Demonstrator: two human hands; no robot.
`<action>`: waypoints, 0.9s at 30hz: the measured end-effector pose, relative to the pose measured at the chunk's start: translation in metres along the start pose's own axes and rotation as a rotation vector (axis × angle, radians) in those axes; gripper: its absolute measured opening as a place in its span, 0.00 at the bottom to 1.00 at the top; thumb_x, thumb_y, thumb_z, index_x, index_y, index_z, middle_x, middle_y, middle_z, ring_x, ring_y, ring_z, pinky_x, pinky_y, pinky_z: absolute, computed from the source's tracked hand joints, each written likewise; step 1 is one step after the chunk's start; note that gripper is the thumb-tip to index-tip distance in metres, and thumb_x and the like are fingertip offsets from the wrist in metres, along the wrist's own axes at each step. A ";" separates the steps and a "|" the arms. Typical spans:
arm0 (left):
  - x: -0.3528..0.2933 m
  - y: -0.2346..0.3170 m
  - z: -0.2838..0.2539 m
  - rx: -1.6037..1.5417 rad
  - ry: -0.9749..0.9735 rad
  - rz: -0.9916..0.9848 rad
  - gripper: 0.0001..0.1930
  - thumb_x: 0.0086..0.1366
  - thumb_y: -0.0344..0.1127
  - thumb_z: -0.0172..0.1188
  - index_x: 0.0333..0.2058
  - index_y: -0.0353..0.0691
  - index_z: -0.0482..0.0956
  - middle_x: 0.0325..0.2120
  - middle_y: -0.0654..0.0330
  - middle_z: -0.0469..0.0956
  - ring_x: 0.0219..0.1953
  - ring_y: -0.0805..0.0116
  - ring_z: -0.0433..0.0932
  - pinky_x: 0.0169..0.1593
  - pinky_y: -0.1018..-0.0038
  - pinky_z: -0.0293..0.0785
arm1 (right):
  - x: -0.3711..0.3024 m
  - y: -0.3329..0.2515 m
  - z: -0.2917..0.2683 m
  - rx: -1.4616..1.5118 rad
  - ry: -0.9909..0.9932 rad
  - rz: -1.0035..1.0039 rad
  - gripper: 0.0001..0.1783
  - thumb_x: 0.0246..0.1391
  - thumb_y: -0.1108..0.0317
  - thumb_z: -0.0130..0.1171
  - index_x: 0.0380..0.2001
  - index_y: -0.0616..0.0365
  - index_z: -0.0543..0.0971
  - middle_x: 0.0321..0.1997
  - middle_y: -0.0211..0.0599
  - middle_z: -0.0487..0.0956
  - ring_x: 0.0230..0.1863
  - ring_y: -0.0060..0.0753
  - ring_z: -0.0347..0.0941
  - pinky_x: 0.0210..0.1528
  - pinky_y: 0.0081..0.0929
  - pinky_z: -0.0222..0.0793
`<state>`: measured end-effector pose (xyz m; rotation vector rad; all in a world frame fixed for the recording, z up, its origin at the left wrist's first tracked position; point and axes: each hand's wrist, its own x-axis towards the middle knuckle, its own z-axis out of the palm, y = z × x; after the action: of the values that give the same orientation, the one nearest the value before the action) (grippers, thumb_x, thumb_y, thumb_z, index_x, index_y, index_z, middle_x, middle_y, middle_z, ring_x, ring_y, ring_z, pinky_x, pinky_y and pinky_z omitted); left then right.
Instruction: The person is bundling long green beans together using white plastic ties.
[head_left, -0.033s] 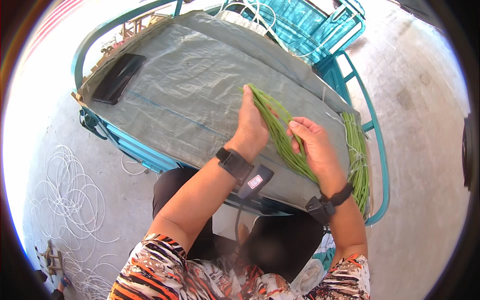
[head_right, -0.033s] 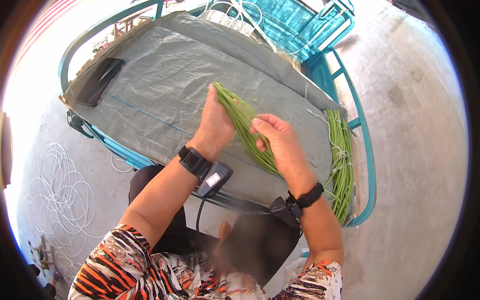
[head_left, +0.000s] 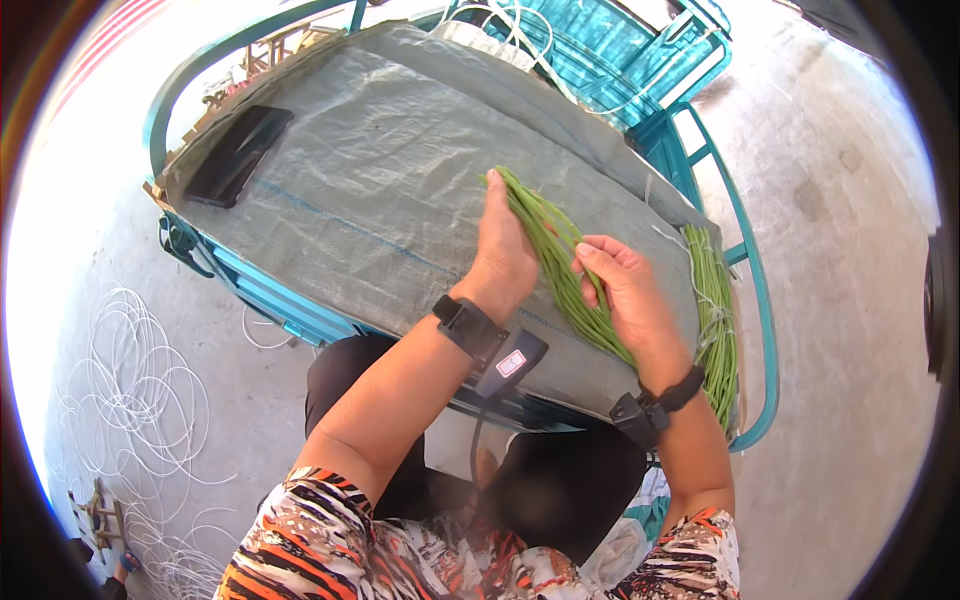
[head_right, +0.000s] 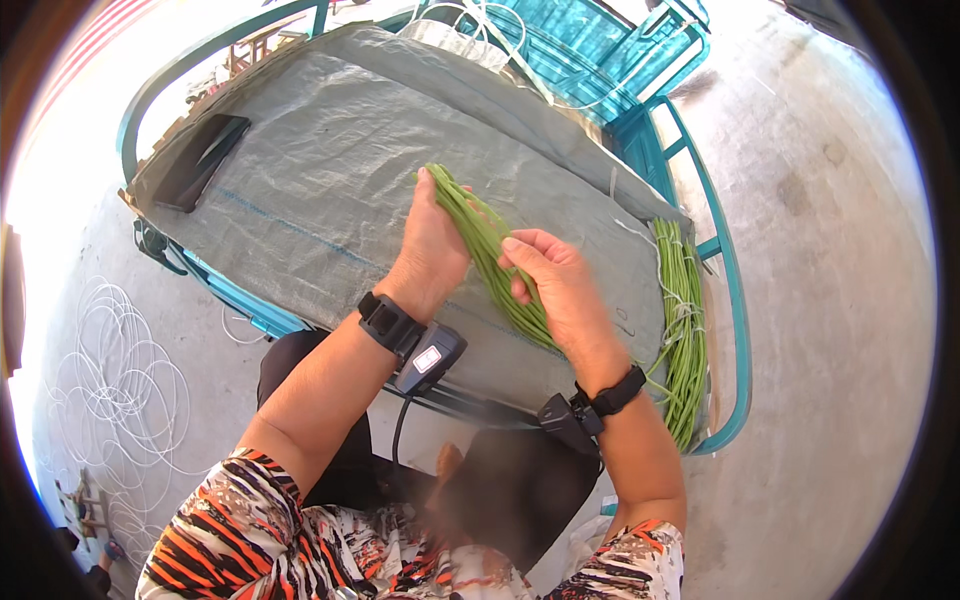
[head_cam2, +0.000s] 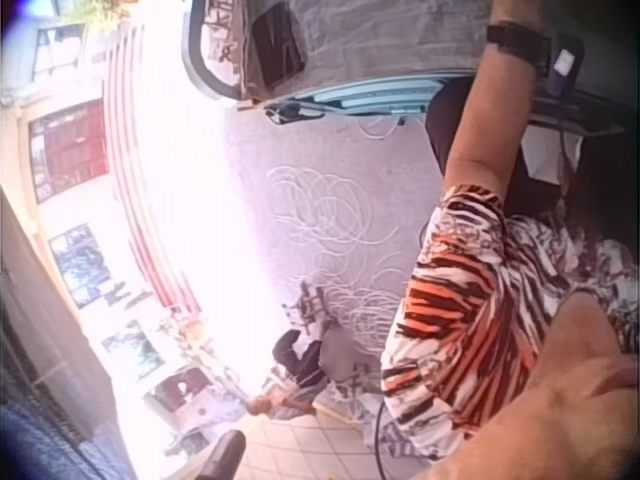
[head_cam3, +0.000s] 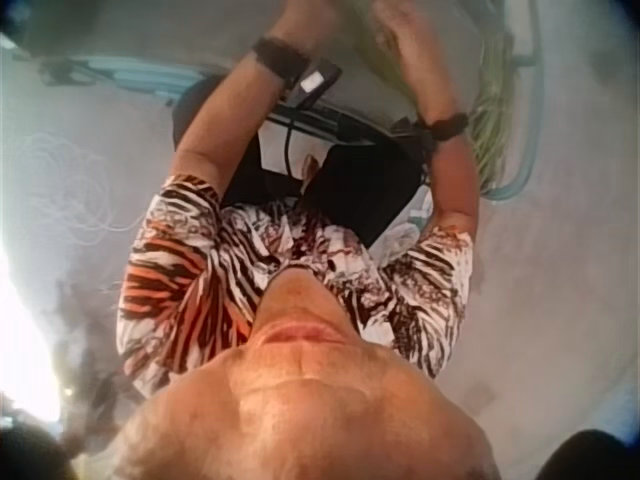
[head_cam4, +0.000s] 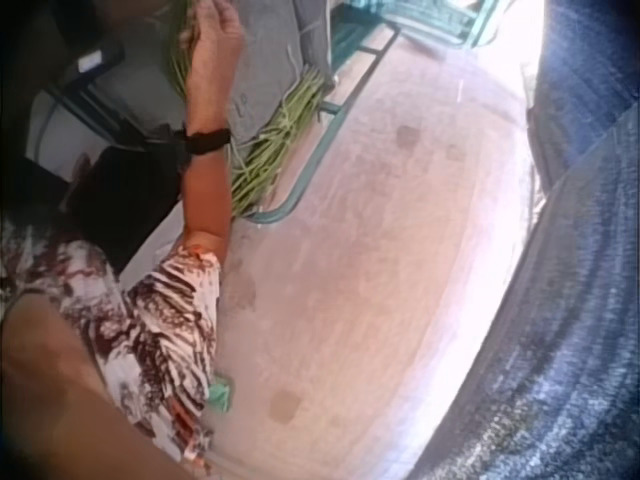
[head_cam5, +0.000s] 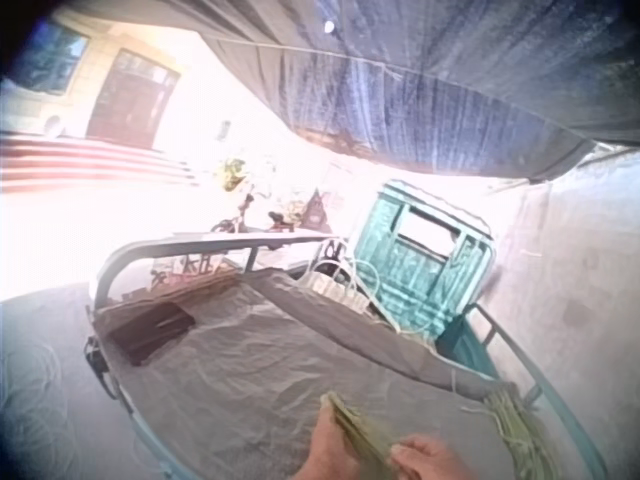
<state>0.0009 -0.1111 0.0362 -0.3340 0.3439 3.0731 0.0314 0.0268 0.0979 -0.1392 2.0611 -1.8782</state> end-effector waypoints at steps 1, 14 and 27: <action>-0.003 0.000 0.003 -0.006 -0.013 0.014 0.27 0.66 0.61 0.36 0.36 0.39 0.65 0.27 0.61 0.65 0.32 0.68 0.65 0.41 0.69 0.65 | 0.002 0.002 0.000 -0.012 0.005 0.006 0.09 0.54 0.67 0.56 0.36 0.61 0.75 0.28 0.29 0.75 0.20 0.16 0.65 0.23 0.14 0.60; -0.005 -0.003 0.001 0.144 -0.022 0.056 0.17 0.64 0.49 0.52 0.39 0.40 0.65 0.30 0.62 0.65 0.32 0.70 0.67 0.38 0.72 0.66 | 0.003 0.008 0.010 -0.196 0.083 -0.006 0.09 0.55 0.66 0.55 0.36 0.60 0.75 0.27 0.26 0.75 0.19 0.13 0.64 0.21 0.13 0.60; -0.003 -0.003 -0.004 0.099 -0.002 0.028 0.10 0.67 0.42 0.48 0.35 0.41 0.64 0.28 0.62 0.66 0.29 0.68 0.68 0.38 0.69 0.71 | -0.011 0.016 0.013 -0.374 0.104 -0.080 0.15 0.53 0.66 0.56 0.42 0.63 0.71 0.26 0.28 0.74 0.21 0.16 0.67 0.22 0.14 0.62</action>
<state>0.0047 -0.1089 0.0321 -0.3251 0.5035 3.0691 0.0487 0.0194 0.0839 -0.2222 2.4945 -1.5508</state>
